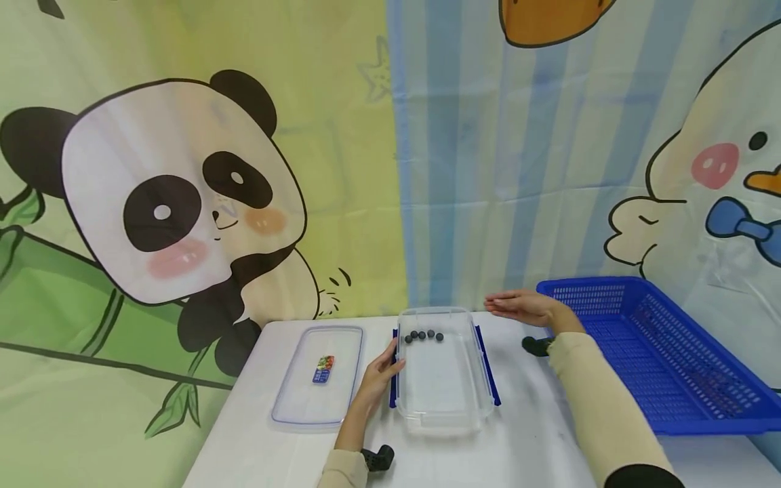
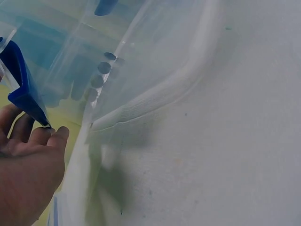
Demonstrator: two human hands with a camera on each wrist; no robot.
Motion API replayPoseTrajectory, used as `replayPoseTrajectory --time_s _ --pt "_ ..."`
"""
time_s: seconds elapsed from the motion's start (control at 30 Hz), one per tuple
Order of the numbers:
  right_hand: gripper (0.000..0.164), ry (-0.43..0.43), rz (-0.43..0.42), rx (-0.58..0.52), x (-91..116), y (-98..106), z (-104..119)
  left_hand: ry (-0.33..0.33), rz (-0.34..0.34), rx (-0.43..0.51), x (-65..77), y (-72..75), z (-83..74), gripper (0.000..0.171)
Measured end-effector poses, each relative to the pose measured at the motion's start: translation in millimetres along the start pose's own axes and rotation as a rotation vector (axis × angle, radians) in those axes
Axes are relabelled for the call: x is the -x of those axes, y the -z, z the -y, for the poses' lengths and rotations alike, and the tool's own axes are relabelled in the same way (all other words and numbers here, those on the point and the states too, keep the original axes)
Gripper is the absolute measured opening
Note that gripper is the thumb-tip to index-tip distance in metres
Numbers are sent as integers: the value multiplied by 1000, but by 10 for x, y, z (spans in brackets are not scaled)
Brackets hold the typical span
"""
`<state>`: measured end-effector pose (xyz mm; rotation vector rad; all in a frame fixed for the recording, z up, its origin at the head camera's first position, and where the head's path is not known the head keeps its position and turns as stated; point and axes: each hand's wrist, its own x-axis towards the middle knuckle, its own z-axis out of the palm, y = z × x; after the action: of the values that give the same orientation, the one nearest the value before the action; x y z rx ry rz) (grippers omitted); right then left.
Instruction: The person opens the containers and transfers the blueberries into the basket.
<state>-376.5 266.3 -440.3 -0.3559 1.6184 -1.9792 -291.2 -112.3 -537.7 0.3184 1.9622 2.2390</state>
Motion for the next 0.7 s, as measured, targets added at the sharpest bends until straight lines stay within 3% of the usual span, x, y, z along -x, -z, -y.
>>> replayPoseTrajectory --time_s 0.13,0.3,0.47,0.7 --pt "41 -15 24 -19 -564 -493 -188 -5 0 -10 -68 29 118 62" --pt "42 -76 80 -15 -993 -888 -426 -15 -21 -29 -102 18 206 60" --pt "38 -113 3 11 -1158 -1029 -643 -53 15 -6 -50 -2 124 63" --pt "36 -103 -123 19 -1233 -1109 -914 -81 36 -24 66 -8 -39 60"
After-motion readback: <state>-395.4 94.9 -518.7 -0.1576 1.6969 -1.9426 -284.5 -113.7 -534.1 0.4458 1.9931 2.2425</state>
